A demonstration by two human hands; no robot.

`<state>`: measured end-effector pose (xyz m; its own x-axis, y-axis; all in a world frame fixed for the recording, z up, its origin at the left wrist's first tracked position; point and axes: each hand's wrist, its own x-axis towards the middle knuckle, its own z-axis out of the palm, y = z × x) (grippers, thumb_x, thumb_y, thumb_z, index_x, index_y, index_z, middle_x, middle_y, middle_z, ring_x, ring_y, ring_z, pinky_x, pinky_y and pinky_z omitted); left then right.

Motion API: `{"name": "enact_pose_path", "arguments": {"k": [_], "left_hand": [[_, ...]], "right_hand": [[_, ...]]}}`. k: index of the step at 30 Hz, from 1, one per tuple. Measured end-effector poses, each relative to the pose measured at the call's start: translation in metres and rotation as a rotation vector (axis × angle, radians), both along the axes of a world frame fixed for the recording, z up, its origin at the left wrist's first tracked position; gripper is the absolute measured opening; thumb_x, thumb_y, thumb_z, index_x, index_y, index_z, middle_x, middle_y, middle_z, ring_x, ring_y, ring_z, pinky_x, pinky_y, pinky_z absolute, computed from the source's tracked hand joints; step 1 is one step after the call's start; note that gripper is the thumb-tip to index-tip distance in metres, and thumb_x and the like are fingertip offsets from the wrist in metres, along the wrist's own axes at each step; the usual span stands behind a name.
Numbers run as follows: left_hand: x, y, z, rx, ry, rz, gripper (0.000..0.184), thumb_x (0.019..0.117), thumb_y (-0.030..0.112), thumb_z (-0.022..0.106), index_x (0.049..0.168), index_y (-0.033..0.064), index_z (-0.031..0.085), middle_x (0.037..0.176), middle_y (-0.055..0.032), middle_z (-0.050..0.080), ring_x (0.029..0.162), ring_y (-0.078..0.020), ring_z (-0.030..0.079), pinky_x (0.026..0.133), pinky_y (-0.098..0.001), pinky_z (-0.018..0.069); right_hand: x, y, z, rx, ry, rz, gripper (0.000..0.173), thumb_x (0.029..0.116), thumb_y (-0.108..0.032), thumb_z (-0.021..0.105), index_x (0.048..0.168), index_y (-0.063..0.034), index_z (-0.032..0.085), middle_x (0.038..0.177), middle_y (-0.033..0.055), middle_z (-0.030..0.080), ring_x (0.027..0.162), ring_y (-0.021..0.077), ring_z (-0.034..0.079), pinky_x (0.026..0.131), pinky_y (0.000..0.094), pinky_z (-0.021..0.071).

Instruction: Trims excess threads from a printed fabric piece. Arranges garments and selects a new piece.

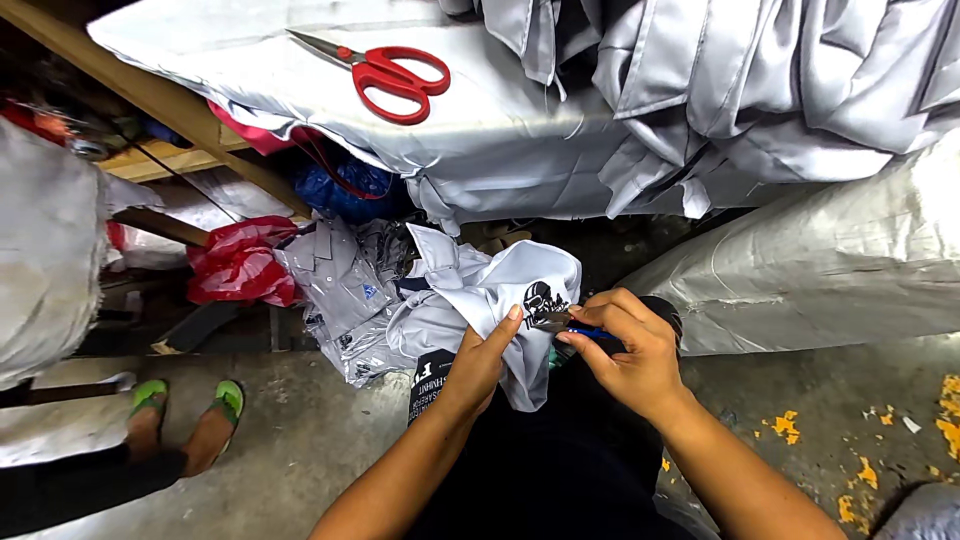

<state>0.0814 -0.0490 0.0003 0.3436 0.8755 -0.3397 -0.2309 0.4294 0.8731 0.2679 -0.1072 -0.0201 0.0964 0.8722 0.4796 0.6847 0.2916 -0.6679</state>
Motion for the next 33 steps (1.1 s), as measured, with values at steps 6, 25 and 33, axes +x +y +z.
{"name": "enact_pose_path", "arguments": {"k": [6, 25, 33], "left_hand": [[-0.0019, 0.0002, -0.0007, 0.007, 0.001, -0.03, 0.019, 0.106, 0.004, 0.045, 0.122, 0.0017, 0.054, 0.1, -0.0026, 0.071, 0.095, -0.0079, 0.07, 0.091, -0.0288, 0.0578], [-0.001, -0.0011, -0.0026, -0.001, -0.03, -0.023, 0.018, 0.1052, 0.002, 0.045, 0.121, 0.0007, 0.054, 0.099, -0.0036, 0.071, 0.094, -0.0093, 0.071, 0.091, -0.0298, 0.0584], [-0.0021, 0.0005, -0.003, 0.006, -0.008, -0.036, 0.019, 0.1053, 0.004, 0.046, 0.122, 0.0014, 0.054, 0.1, -0.0036, 0.071, 0.095, -0.0092, 0.07, 0.091, -0.0298, 0.0581]], "right_hand": [[0.0002, 0.0045, -0.0028, 0.029, 0.002, 0.018, 0.02, 0.0916, -0.023, 0.075, 0.098, -0.0044, 0.078, 0.097, 0.0079, 0.07, 0.09, 0.0117, 0.066, 0.079, 0.0249, 0.0546], [-0.0013, 0.0066, -0.007, 0.029, 0.066, -0.013, 0.023, 0.0909, -0.024, 0.077, 0.099, -0.0025, 0.076, 0.096, 0.0074, 0.069, 0.087, 0.008, 0.063, 0.076, 0.0203, 0.0525], [0.005, 0.0051, -0.0021, 0.025, -0.041, 0.026, 0.021, 0.0925, -0.027, 0.074, 0.1, -0.0078, 0.079, 0.098, 0.0068, 0.07, 0.093, 0.0149, 0.064, 0.081, 0.0295, 0.0527]]}}
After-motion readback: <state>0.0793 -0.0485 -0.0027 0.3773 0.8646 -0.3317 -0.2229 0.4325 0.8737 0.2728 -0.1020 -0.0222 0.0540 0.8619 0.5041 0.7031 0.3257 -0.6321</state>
